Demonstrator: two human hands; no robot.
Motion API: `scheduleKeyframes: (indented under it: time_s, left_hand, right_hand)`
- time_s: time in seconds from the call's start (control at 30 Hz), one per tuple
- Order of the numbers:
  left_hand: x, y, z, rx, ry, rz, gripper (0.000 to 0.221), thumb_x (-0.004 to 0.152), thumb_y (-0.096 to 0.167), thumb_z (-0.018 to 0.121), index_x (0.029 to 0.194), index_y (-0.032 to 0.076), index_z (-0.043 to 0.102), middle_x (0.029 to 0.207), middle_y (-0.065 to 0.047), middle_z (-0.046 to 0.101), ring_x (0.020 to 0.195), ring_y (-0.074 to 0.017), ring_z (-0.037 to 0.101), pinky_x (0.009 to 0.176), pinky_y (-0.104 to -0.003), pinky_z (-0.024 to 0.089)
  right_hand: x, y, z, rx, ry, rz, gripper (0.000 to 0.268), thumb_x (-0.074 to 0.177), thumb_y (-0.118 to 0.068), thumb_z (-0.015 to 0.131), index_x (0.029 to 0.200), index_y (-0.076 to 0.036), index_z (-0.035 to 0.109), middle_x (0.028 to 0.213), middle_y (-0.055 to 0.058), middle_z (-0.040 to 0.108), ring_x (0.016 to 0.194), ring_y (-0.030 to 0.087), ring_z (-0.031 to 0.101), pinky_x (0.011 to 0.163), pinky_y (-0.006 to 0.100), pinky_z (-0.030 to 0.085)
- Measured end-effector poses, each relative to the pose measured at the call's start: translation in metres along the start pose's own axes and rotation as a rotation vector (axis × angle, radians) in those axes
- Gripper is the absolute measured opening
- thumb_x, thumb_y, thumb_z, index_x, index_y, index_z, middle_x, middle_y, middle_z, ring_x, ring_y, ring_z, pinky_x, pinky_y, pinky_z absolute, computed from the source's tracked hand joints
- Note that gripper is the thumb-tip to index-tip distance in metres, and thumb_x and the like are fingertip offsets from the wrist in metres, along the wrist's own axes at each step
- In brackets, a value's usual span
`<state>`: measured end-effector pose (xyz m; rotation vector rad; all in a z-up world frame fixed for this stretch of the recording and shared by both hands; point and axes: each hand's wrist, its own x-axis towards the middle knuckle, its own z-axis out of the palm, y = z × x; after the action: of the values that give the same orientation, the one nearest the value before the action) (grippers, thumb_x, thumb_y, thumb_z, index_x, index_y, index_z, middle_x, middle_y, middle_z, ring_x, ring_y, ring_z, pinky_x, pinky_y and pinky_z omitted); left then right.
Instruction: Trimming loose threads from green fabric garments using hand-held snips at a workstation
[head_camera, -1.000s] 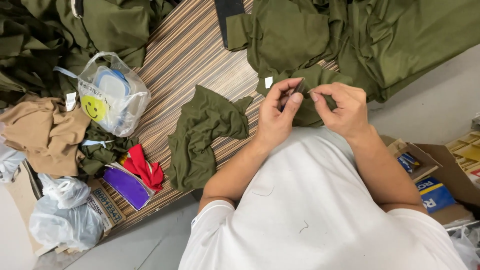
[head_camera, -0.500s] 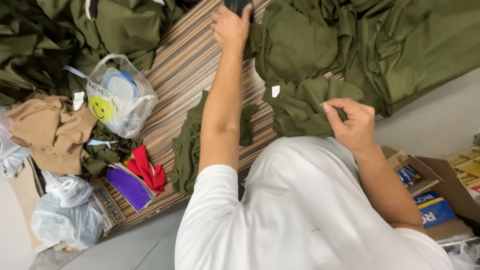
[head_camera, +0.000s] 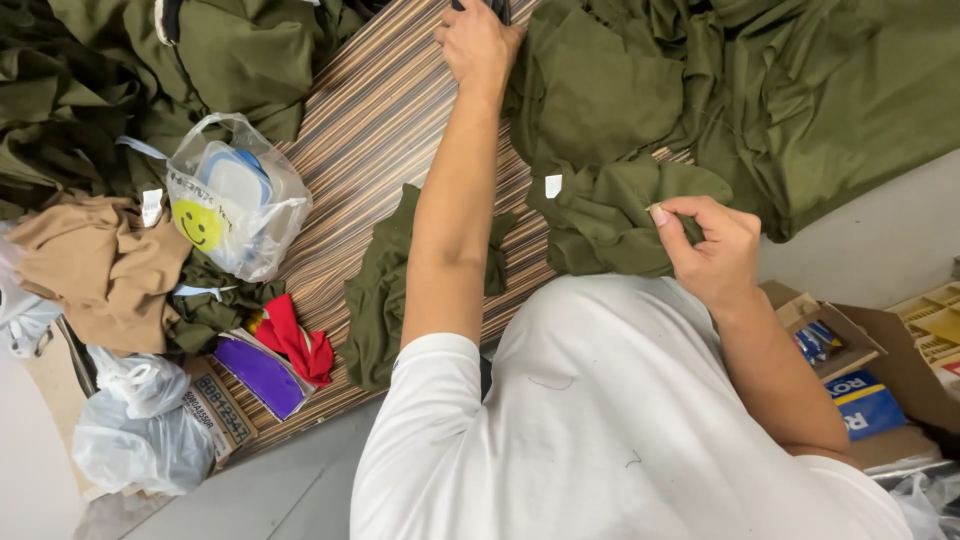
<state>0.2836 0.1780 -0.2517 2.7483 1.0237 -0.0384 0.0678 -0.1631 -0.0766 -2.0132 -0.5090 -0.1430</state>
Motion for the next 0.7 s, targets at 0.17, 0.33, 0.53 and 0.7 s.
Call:
scheduleKeyframes:
  time_s: [0.17, 0.33, 0.53, 0.7]
  left_hand:
    - [-0.011, -0.003, -0.002, -0.035, 0.094, 0.036, 0.09, 0.064, 0.057, 0.093, 0.124, 0.007, 0.049, 0.125, -0.02, 0.055, 0.109, -0.0429, 0.058, 0.074, -0.051, 0.062]
    - [-0.107, -0.008, -0.035, -0.171, 0.212, 0.285, 0.075, 0.094, 0.038, 0.071, 0.154, 0.013, 0.034, 0.164, -0.021, 0.029, 0.148, -0.0418, 0.042, 0.093, -0.054, 0.063]
    - [-0.204, -0.034, 0.009, -0.111, -0.007, 0.521, 0.063, 0.089, 0.027, 0.069, 0.145, 0.005, 0.049, 0.152, -0.023, 0.053, 0.143, -0.0419, 0.051, 0.087, -0.052, 0.063]
    - [-0.207, -0.033, -0.023, -0.341, -0.191, 0.274, 0.035, 0.098, 0.042, 0.054, 0.123, 0.021, 0.065, 0.109, -0.012, 0.078, 0.099, -0.0377, 0.077, 0.084, -0.055, 0.062]
  right_hand:
    - [0.001, -0.001, -0.003, 0.001, -0.011, -0.019, 0.01, 0.103, 0.0, 0.073, 0.098, 0.008, 0.074, 0.09, 0.015, 0.074, 0.072, 0.021, 0.065, 0.063, 0.028, 0.049]
    - [-0.002, 0.001, -0.005, -0.005, -0.001, -0.011, 0.01, 0.104, 0.0, 0.074, 0.099, 0.008, 0.075, 0.091, 0.015, 0.075, 0.071, 0.02, 0.065, 0.063, 0.029, 0.048]
    - [0.003, 0.003, 0.006, 0.081, -0.027, -0.027, 0.009, 0.103, 0.001, 0.074, 0.098, 0.009, 0.074, 0.093, 0.017, 0.075, 0.076, 0.022, 0.068, 0.065, 0.029, 0.052]
    - [0.012, 0.0, 0.011, 0.245, -0.023, -0.084, 0.007, 0.099, 0.005, 0.076, 0.093, 0.0, 0.076, 0.071, 0.014, 0.069, 0.056, 0.028, 0.065, 0.053, 0.034, 0.049]
